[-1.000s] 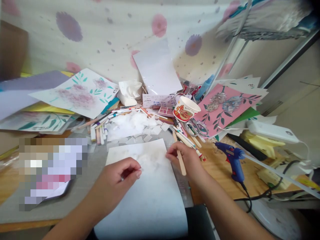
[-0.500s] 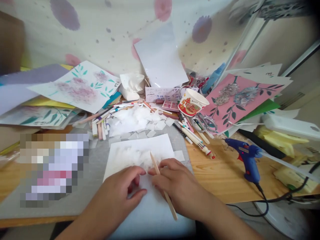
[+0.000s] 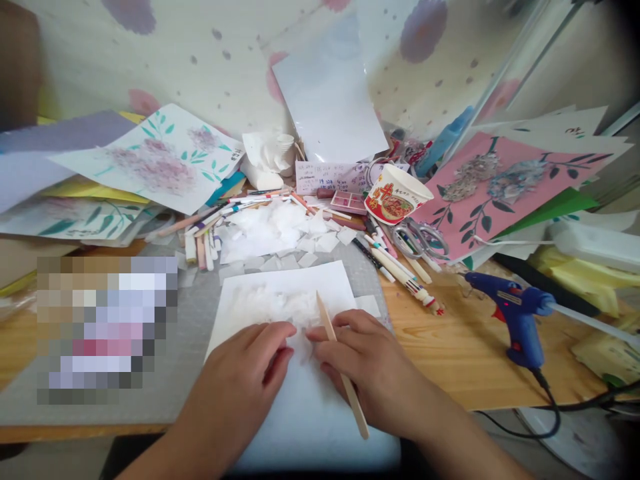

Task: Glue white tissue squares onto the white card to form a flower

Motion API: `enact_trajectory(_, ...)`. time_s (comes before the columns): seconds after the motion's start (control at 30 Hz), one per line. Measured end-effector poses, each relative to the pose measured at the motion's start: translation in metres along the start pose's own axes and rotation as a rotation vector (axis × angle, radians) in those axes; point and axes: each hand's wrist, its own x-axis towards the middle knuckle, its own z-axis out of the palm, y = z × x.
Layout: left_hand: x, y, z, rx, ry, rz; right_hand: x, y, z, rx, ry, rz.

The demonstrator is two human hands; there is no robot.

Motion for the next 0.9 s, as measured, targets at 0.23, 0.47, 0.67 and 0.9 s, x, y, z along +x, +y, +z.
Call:
enact_trajectory(0.23,-0.003,0.0,0.003,0.038,0.042,0.086,0.001,0.003,0.003,-0.03,0.018,0.064)
enact_trajectory(0.47,-0.003,0.0,0.002,-0.037,0.061,0.051,-0.002,0.004,0.001,0.068,0.108,0.048)
enact_trajectory(0.67,-0.001,-0.002,0.0,-0.148,-0.062,0.067,-0.001,0.001,-0.003,0.093,0.053,0.032)
enact_trajectory(0.9,-0.009,0.005,-0.007,-0.194,-0.09,0.185,-0.007,0.015,-0.004,-0.004,0.389,0.153)
